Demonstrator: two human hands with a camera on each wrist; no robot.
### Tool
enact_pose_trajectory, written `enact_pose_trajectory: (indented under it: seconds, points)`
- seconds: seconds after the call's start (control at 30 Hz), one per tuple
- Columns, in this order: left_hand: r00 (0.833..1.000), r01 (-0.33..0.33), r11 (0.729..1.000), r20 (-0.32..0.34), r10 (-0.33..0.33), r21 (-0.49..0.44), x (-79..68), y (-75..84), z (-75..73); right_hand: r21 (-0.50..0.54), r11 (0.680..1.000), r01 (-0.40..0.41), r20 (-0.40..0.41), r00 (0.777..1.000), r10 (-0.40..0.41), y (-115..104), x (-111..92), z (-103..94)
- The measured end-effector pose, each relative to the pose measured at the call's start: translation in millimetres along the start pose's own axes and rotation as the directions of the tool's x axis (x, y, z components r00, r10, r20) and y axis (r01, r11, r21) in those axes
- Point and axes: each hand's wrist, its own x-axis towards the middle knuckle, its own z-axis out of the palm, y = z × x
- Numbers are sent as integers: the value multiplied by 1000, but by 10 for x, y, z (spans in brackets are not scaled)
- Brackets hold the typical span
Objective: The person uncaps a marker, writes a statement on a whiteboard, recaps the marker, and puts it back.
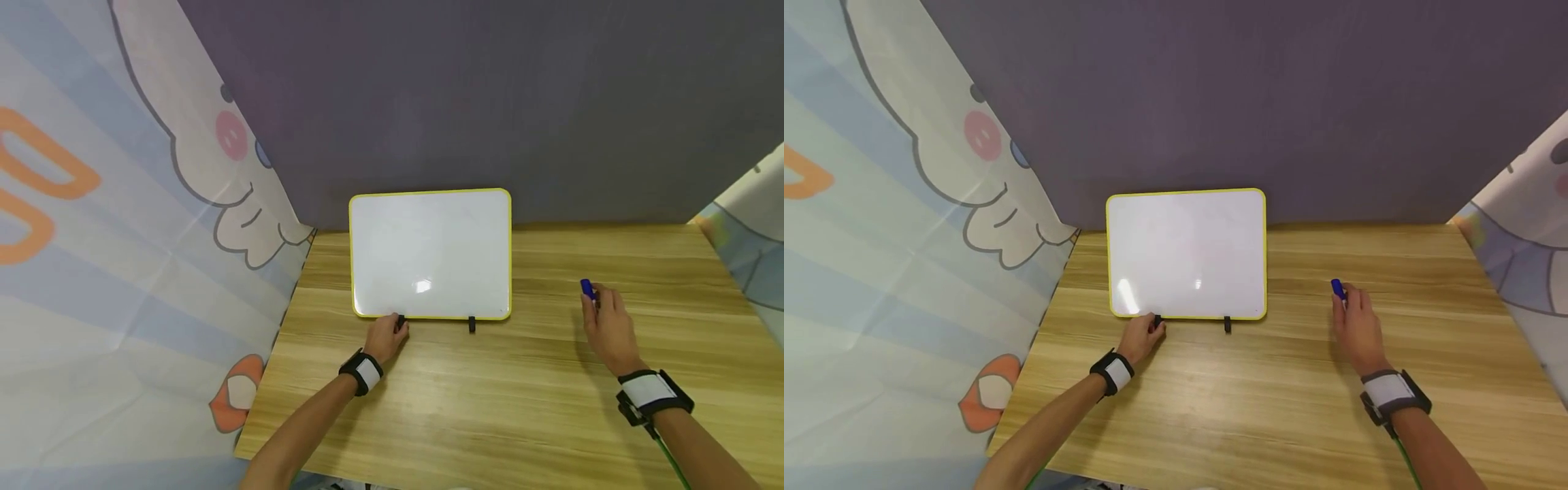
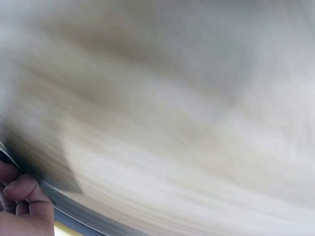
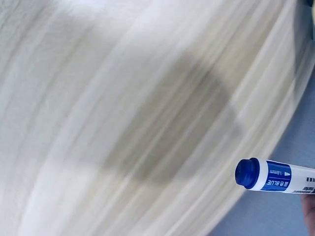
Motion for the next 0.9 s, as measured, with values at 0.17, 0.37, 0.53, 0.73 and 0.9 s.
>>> enact_pose_trajectory:
  seconds: [0.17, 0.37, 0.53, 0.73, 0.9]
  points:
    - [999, -37, 999, 23, 38, -39, -79, 76, 70, 33, 997, 64, -33, 997, -63, -82, 136, 17]
    - [997, -65, 997, 26, 66, -38, -162, 168, 167, 49, 989, 143, -67, 988, -139, -216, 278, 88]
    - [994, -108, 994, -30, 108, -22, -226, 218, 225, 25, 967, 252, -77, 965, -250, -349, 399, 169]
    - [994, -107, 994, -17, 106, -32, -284, 310, 280, 10, 937, 349, -92, 933, -346, -609, 580, 220]
    - [992, -120, 992, -37, 118, -44, -355, 386, 319, 46, 909, 415, -50, 910, -413, -866, 695, 270]
